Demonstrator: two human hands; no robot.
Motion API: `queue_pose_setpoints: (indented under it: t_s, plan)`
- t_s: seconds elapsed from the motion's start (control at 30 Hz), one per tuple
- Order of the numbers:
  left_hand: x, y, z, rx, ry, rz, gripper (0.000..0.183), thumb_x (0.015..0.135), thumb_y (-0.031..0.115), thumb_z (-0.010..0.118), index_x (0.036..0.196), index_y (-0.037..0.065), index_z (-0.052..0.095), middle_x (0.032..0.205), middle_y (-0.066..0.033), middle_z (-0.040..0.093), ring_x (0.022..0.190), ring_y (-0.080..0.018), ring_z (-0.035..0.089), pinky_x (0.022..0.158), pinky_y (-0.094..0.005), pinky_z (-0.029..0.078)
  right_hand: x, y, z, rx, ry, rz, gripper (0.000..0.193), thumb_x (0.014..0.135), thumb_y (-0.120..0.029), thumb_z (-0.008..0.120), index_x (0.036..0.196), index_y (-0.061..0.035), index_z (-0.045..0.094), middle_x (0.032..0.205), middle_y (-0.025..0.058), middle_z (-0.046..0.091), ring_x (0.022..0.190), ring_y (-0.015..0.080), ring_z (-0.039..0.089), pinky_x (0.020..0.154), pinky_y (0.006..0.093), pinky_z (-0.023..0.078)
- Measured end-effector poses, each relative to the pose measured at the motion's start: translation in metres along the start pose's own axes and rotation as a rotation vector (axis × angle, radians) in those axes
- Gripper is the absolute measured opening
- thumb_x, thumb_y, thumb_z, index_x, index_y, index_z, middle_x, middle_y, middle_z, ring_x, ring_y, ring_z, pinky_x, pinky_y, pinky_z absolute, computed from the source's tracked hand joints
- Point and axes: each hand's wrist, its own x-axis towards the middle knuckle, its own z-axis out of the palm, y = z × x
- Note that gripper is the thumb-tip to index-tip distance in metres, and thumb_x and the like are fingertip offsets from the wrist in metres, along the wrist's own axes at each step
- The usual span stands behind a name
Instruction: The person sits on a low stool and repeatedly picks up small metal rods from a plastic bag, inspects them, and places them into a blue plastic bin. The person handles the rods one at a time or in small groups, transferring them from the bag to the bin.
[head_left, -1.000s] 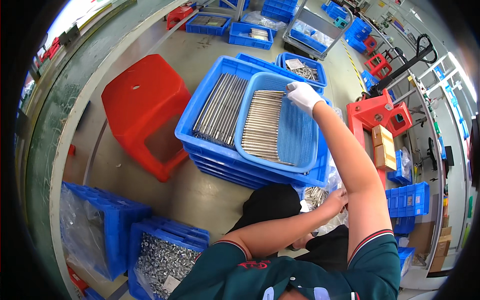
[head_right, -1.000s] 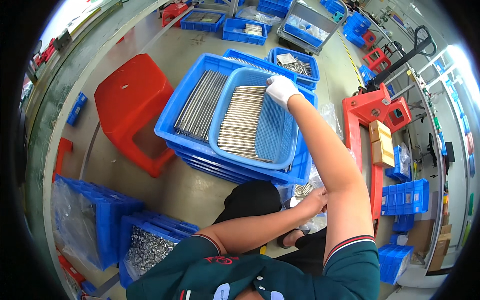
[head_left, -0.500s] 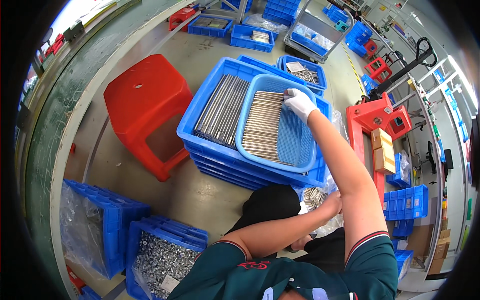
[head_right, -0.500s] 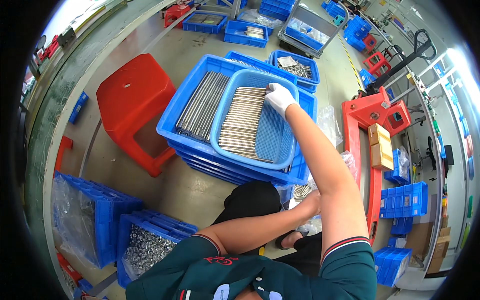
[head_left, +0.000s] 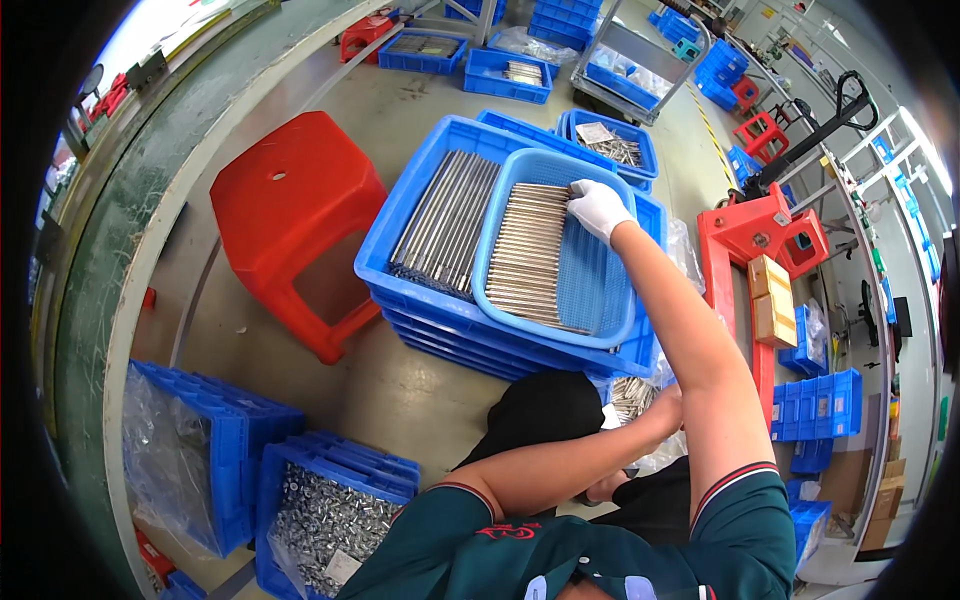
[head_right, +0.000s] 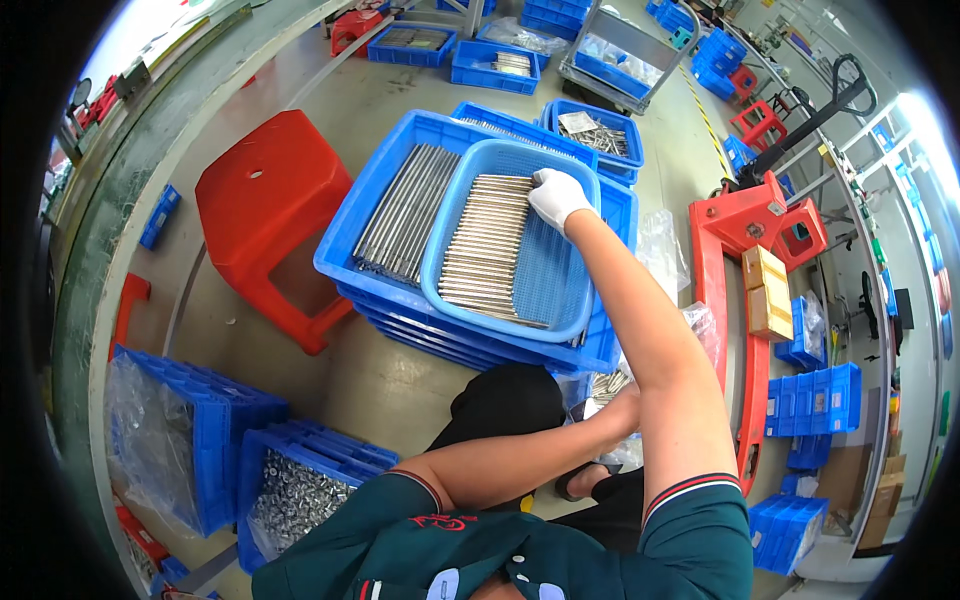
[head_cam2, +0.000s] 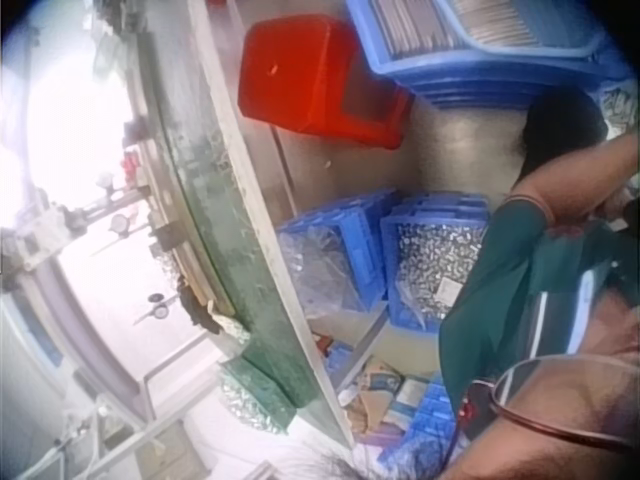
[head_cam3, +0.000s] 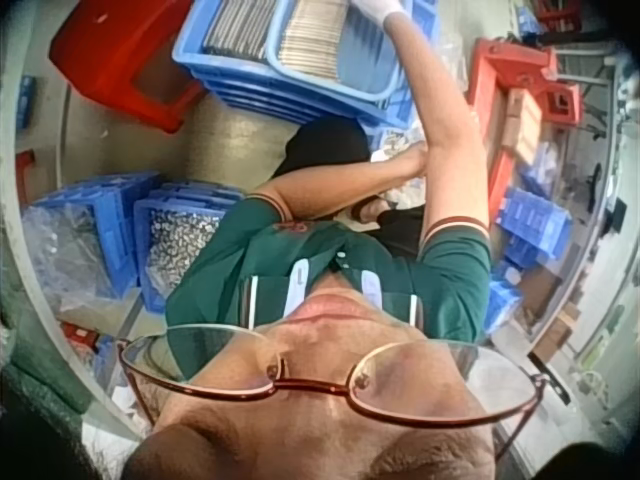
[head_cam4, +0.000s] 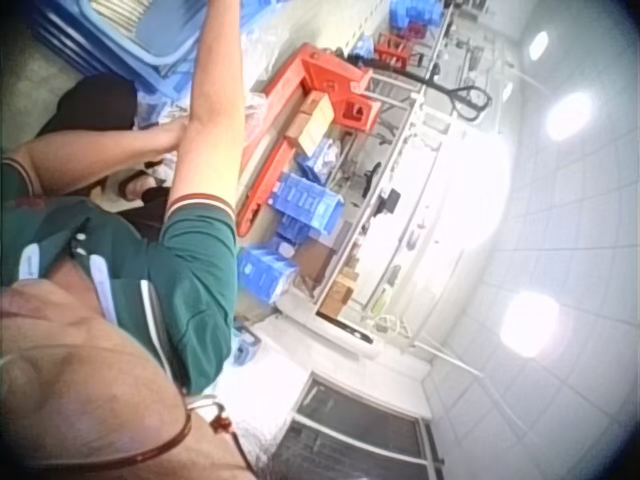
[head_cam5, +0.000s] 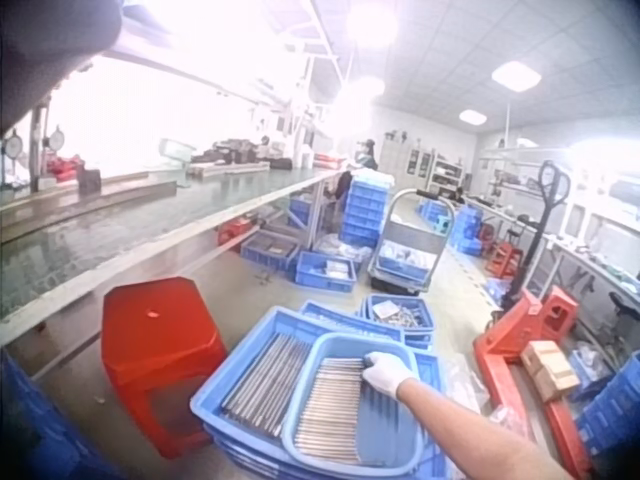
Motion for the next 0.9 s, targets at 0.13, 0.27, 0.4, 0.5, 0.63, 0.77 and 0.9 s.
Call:
queue_pose_setpoints:
  t_s: [0.13, 0.27, 0.4, 0.5, 0.63, 0.77, 0.9]
  plan:
    - [0.001, -0.007, 0.003, -0.013, 0.065, 0.067, 0.019, 0.09, 0.021, 0.047, 0.097, 0.005, 0.056, 0.073, -0.002, 0.054, 0.064, -0.0114, 0.046, 0.056, -0.0295, 0.036, -0.001, -0.003, 0.007, -0.006, 0.111, -0.083, 0.032, 0.078, -0.011, 0.05, 0.106, -0.0016, 0.064, 0.104, 0.0218, 0.063, 0.101, 0.0343, 0.059, 0.09, 0.0363, 0.044]
    - [0.004, -0.005, -0.002, 0.007, -0.017, -0.045, 0.03, 0.092, 0.026, 0.045, 0.104, 0.002, 0.056, 0.085, -0.0047, 0.058, 0.074, -0.012, 0.05, 0.063, -0.0304, 0.04, 0.003, -0.002, 0.005, -0.016, -0.033, -0.06, 0.031, 0.076, -0.011, 0.051, 0.102, -0.0018, 0.065, 0.103, 0.0221, 0.063, 0.1, 0.0351, 0.059, 0.088, 0.0371, 0.045]
    - [0.0, 0.002, -0.003, 0.059, -0.062, -0.08, 0.043, 0.093, 0.03, 0.045, 0.123, -0.001, 0.049, 0.113, -0.0116, 0.057, 0.102, -0.0168, 0.052, 0.084, -0.0336, 0.042, -0.003, -0.006, 0.0, -0.071, -0.026, -0.081, 0.027, 0.077, -0.012, 0.051, 0.097, -0.0021, 0.065, 0.103, 0.0206, 0.063, 0.099, 0.0343, 0.059, 0.087, 0.0394, 0.046]
    - [-0.004, 0.006, -0.004, 0.051, -0.062, -0.066, 0.051, 0.093, 0.032, 0.045, 0.132, -0.002, 0.042, 0.129, -0.014, 0.049, 0.118, -0.0193, 0.045, 0.095, -0.035, 0.038, -0.015, -0.025, -0.001, -0.237, 0.054, -0.063, 0.024, 0.078, -0.017, 0.057, 0.094, -0.0017, 0.064, 0.102, 0.018, 0.062, 0.097, 0.0333, 0.059, 0.086, 0.0399, 0.046]
    - [0.008, -0.006, -0.007, 0.071, -0.101, -0.016, 0.052, 0.092, 0.032, 0.048, 0.133, 0.0, 0.041, 0.131, -0.0121, 0.047, 0.121, -0.0197, 0.044, 0.096, -0.0349, 0.037, -0.02, -0.042, -0.001, -0.387, 0.125, -0.365, 0.022, 0.081, -0.023, 0.058, 0.089, -0.0041, 0.065, 0.098, 0.0144, 0.061, 0.094, 0.031, 0.06, 0.082, 0.0419, 0.05]
    - [0.002, 0.005, -0.007, 0.167, -0.184, 0.02, 0.053, 0.089, 0.031, 0.055, 0.131, 0.002, 0.043, 0.131, -0.0099, 0.048, 0.12, -0.0195, 0.044, 0.096, -0.0344, 0.038, -0.012, -0.042, 0.006, -0.46, 0.03, -0.323, 0.026, 0.085, -0.024, 0.054, 0.091, -0.0016, 0.066, 0.097, 0.0163, 0.064, 0.095, 0.0306, 0.061, 0.082, 0.0413, 0.05]
    - [0.002, -0.005, -0.01, 0.044, -0.16, -0.014, 0.055, 0.085, 0.029, 0.061, 0.13, 0.002, 0.044, 0.131, -0.0093, 0.047, 0.12, -0.0195, 0.044, 0.096, -0.0339, 0.038, -0.01, -0.045, 0.014, -0.443, -0.001, -0.242, 0.029, 0.087, -0.025, 0.053, 0.091, -0.0017, 0.068, 0.094, 0.0177, 0.066, 0.091, 0.0317, 0.063, 0.081, 0.0408, 0.051]
